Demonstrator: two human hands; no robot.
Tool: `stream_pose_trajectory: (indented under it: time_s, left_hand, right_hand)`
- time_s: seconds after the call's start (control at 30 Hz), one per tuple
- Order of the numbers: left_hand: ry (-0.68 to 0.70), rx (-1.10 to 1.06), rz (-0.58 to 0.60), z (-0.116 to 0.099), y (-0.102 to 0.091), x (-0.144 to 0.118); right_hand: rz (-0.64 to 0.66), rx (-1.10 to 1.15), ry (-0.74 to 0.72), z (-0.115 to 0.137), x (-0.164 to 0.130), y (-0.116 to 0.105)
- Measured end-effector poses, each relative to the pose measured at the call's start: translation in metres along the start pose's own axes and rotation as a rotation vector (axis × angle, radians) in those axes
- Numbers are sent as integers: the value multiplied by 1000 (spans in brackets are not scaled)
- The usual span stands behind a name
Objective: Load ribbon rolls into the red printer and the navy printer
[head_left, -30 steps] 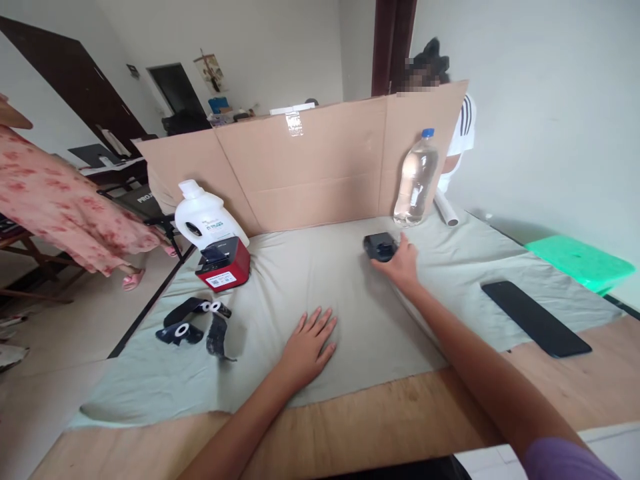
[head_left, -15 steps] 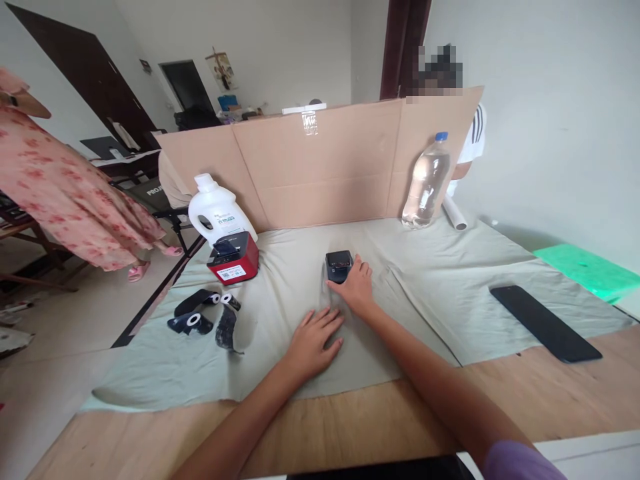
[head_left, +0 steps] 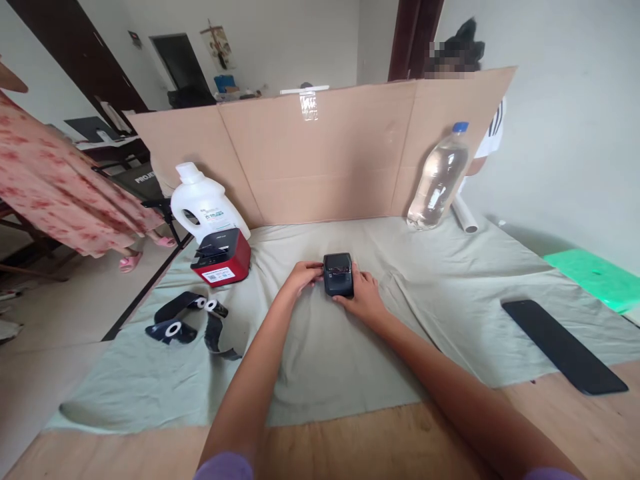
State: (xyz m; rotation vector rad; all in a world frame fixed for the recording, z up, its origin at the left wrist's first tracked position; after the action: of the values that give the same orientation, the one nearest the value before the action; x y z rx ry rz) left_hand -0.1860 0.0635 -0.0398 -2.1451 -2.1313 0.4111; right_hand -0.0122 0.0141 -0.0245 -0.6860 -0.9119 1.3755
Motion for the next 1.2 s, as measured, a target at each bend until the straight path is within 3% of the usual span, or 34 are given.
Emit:
stream_pose_trajectory:
  time_s: [0.33,0.53,0.67,0.8,0.87,0.97,1.07,1.2]
  left_hand:
    - [-61,-85,-3,17,3,6]
    - [-14,-78,-17,18,3,7]
    - [97,-56,-78,12,-2,8]
    - [342,4,-150,-6,-8,8]
    - [451,23,-155,-13,-8,7]
    - [508,-3,-132,-15,-3,9]
    - [461,19,-124,-12,3,16]
    - [338,253,-135,-9,7,24]
  right_hand:
    - [24,-21,15,0,0,0]
    - [21,-17,19,0,0,-1]
    - [1,-13,8,-1,-1,-1]
    - [-27,0,-17,-1,-1,-2]
    - [-19,0,-15,-2,-1,-1]
    - [-4,-12,-8,-4,0,1]
    - [0,-18,-15,-3,0,1]
    - [16,-34,-17,-4,1,4]
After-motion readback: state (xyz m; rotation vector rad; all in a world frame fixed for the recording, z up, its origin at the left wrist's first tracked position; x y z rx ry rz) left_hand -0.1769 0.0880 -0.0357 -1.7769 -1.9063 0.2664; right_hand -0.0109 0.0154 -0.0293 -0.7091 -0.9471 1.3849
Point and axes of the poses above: each hand's wrist, its own x-axis towards the middle knuckle, its own y-axis out of the palm, z = x × y, the point moved 10 cm from there along x, towards the middle knuckle, and after that the axes turned 12 degrees about y, right-handed, at the moved point
